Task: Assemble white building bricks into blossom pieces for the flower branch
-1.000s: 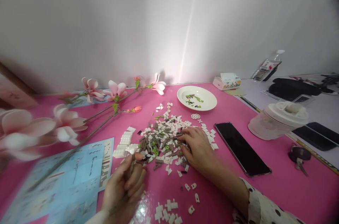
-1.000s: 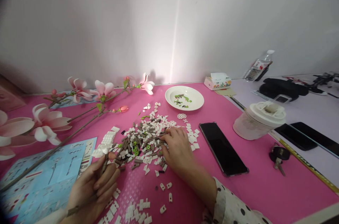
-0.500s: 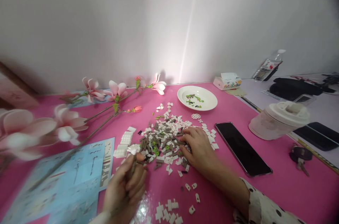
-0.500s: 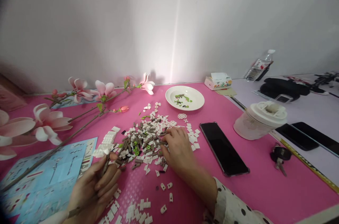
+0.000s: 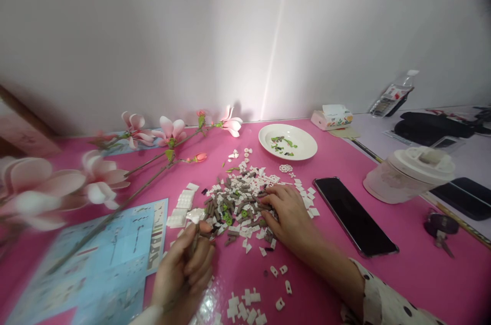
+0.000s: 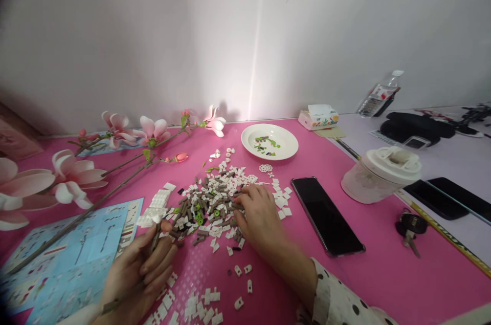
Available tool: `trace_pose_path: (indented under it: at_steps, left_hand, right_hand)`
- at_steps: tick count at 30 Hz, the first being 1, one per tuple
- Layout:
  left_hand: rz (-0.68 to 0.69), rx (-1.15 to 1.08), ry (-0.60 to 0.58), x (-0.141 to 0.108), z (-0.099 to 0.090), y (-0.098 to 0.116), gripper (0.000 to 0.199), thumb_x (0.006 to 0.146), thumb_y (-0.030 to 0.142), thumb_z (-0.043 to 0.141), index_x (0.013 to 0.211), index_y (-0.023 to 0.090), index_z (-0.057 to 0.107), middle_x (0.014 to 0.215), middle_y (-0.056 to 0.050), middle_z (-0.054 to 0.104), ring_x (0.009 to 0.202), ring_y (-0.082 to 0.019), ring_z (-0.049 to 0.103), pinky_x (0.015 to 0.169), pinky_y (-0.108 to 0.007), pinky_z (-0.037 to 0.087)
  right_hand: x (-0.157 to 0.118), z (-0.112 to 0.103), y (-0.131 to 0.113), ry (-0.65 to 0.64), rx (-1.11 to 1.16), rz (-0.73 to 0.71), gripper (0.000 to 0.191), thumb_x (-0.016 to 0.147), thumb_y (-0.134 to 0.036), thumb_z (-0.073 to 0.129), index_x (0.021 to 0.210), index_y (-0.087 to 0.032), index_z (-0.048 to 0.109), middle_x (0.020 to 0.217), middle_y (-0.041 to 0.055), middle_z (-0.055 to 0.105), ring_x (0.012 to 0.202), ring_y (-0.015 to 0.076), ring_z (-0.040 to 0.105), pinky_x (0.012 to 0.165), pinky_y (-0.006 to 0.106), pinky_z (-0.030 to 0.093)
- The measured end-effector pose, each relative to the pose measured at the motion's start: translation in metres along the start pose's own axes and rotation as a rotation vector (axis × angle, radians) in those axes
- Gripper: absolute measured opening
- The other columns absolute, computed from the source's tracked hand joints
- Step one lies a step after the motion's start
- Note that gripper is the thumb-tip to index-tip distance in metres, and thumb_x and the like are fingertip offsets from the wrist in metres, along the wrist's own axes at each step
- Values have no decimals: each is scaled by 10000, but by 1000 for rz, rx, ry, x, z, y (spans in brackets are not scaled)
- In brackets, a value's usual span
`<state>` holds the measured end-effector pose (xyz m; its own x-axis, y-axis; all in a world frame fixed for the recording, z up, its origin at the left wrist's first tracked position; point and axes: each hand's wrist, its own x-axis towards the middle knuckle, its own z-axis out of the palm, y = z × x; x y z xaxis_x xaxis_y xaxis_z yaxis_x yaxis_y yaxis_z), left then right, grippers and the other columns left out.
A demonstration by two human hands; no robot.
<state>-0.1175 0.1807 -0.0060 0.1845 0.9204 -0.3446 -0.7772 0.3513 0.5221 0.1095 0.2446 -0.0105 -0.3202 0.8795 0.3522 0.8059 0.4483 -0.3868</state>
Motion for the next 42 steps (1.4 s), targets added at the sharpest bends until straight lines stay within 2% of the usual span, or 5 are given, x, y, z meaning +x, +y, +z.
trace_pose_path:
  at_steps: [7, 15, 28, 35, 42]
  left_hand:
    - [-23, 17, 57, 2, 5, 0, 259, 728, 400, 782, 763, 149, 727, 372, 118, 292, 365, -46, 56, 258, -127, 214]
    - [-61, 89, -45, 0, -2, -2, 275, 851, 426, 656, 842, 154, 700, 405, 117, 276, 369, -58, 74, 296, -135, 217]
    - [-80, 114, -47, -2, -2, -1, 300, 823, 456, 688, 819, 156, 713, 406, 116, 271, 367, -50, 88, 302, -136, 222]
    - [-66, 116, -57, -2, -3, -2, 292, 829, 450, 683, 830, 160, 710, 407, 114, 273, 363, -51, 91, 299, -135, 233]
    - [-58, 99, -52, -1, -4, -3, 296, 830, 444, 679, 840, 151, 720, 401, 114, 284, 363, -49, 96, 290, -131, 224]
  right_hand:
    - [0, 1, 2, 0, 9, -2, 72, 805, -114, 636, 826, -181, 651, 1041, 113, 624, 1024, 294, 529, 914, 481, 415]
    - [0, 2, 2, 21, 44, -12, 85, 805, -114, 638, 794, -192, 605, 1040, 103, 623, 1030, 293, 532, 903, 480, 417]
    - [0, 1, 1, 44, 133, -54, 114, 840, -81, 577, 795, -185, 559, 1055, 120, 610, 1049, 310, 517, 901, 516, 399]
    - [-2, -4, -11, 7, 243, -188, 116, 832, -89, 564, 802, -200, 545, 1084, 92, 592, 1094, 243, 528, 932, 414, 444]
    - [-4, -12, -22, -192, 350, -512, 148, 682, -57, 615, 756, -184, 591, 1104, 81, 624, 1234, 259, 468, 1063, 430, 370]
